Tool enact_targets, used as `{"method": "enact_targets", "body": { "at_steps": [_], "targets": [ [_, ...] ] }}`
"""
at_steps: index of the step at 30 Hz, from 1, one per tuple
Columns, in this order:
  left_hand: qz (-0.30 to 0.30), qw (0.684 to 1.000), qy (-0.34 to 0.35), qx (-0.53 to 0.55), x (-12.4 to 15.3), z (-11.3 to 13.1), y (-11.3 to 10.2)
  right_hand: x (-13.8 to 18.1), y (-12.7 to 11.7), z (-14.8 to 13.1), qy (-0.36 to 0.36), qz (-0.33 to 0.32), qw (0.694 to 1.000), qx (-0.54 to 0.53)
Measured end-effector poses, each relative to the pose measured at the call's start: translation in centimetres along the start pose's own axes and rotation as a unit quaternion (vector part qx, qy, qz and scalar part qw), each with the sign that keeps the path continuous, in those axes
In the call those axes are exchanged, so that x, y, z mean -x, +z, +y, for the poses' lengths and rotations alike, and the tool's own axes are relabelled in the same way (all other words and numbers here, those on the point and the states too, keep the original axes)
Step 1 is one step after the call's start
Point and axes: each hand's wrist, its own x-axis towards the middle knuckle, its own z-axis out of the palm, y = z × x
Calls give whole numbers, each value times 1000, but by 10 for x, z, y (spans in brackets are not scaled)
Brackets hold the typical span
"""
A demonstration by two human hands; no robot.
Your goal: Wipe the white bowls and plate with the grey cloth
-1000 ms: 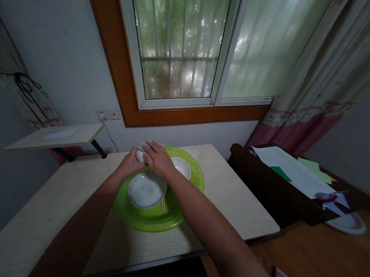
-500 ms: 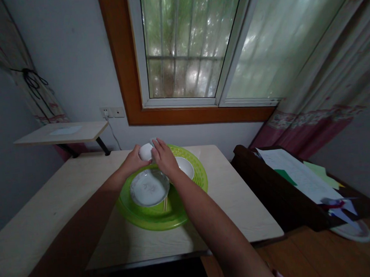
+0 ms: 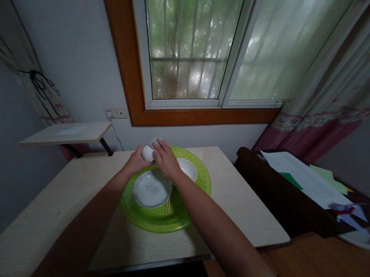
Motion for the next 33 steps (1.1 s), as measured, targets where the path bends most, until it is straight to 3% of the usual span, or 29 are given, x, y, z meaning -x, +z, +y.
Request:
{"method": "enact_targets", "body": {
  "at_steps": [4, 7, 21, 24, 29, 33],
  "targets": [
    [11, 1000, -17, -16, -2, -2, 0, 0, 1, 13, 72, 44, 994, -63],
    [21, 999, -22, -13, -2, -2, -2, 0, 1, 15, 82, 50, 993, -66],
    [88, 989, -66, 98, -11, -13, -5, 4, -2, -26, -120, -61, 988, 74],
    [99, 982, -77, 144, -12, -13, -5, 4, -1, -21, -94, -40, 994, 47],
    [111, 967, -115, 200, -12, -9, -5, 4, 3, -2, 30, -3, 999, -41],
    [100, 975, -114, 161, -11, -9, -6, 4, 8, 9, 96, 15, 991, -89]
  ]
}}
